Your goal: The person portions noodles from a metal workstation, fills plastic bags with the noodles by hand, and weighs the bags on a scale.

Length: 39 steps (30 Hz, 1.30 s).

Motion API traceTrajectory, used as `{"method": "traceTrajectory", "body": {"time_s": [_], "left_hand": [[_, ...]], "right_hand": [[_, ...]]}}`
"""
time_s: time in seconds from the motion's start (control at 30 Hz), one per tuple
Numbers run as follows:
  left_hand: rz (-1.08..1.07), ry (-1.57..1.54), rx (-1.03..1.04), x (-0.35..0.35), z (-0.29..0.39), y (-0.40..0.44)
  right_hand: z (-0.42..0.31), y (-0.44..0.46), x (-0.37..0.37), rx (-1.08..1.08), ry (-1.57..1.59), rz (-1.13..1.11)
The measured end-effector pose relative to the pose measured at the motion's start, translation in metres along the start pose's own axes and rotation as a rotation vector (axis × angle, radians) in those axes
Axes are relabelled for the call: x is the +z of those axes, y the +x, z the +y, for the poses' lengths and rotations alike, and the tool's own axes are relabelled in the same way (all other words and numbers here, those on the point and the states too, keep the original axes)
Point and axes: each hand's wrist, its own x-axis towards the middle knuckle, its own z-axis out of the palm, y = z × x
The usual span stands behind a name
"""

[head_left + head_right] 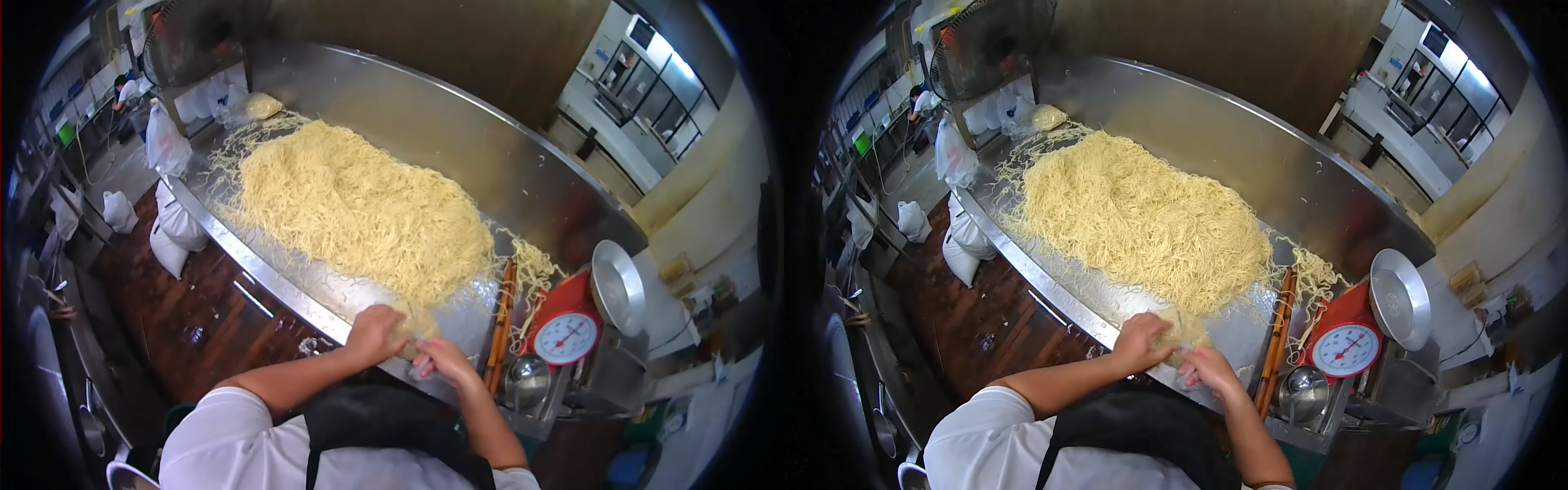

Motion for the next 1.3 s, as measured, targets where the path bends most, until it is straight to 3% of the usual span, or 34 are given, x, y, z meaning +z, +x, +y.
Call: {"method": "traceTrajectory", "body": {"time_s": [0.07,0.1,0.17,0.23,0.27,0.3,0.37,0.4,0.5,0.53,0.63,0.83,0.93,1.03,1.17,1.3], "left_hand": [[-0.455,-0.595,-0.570,0.001,0.000,-0.004],[-0.671,-0.894,-0.859,0.000,0.001,-0.002],[-0.826,-0.755,-0.767,0.011,-0.014,0.003],[-0.988,-0.610,-0.654,0.009,-0.019,0.029],[-0.940,-0.082,-0.245,-0.006,-0.009,0.040],[-0.789,0.066,-0.079,-0.014,0.001,0.044],[-0.478,0.352,0.241,-0.019,0.014,0.046],[-0.470,0.379,0.283,-0.019,0.017,0.050],[-0.449,0.209,0.259,0.009,-0.008,0.052],[-0.434,0.197,0.263,0.015,-0.012,0.052],[-0.405,0.176,0.233,0.021,-0.017,0.045],[-0.319,0.100,0.052,0.019,-0.007,0.041],[-0.353,0.076,0.047,0.010,-0.004,0.041],[-0.369,0.168,0.156,0.003,-0.005,0.039],[-0.290,0.165,0.319,0.004,-0.025,0.032],[-0.337,0.186,0.208,-0.002,-0.024,0.030]], "right_hand": [[0.000,0.006,0.002,0.023,0.086,-0.080],[-0.007,0.005,0.009,-0.021,-0.030,-0.144],[-0.021,-0.005,0.030,-0.114,-0.268,-0.288],[-0.016,-0.014,0.034,-0.166,-0.278,-0.240],[-0.017,-0.020,0.032,-0.171,-0.317,-0.217],[-0.017,-0.022,0.028,-0.176,-0.354,-0.195],[-0.004,0.000,0.016,-0.387,-0.636,0.007],[0.006,0.015,0.012,-0.492,-0.773,0.111],[0.036,0.061,0.011,-0.351,-0.021,0.367],[0.017,0.052,0.021,-0.211,0.320,0.401],[0.021,0.061,0.018,-0.084,0.955,0.258],[0.014,0.060,0.011,0.001,1.349,0.087],[-0.003,0.057,0.025,-0.214,0.951,0.307],[0.002,0.070,0.026,-0.264,0.556,0.390],[0.006,0.072,0.033,-0.466,0.300,0.441],[0.005,0.068,0.030,-0.601,-0.095,0.501]]}}
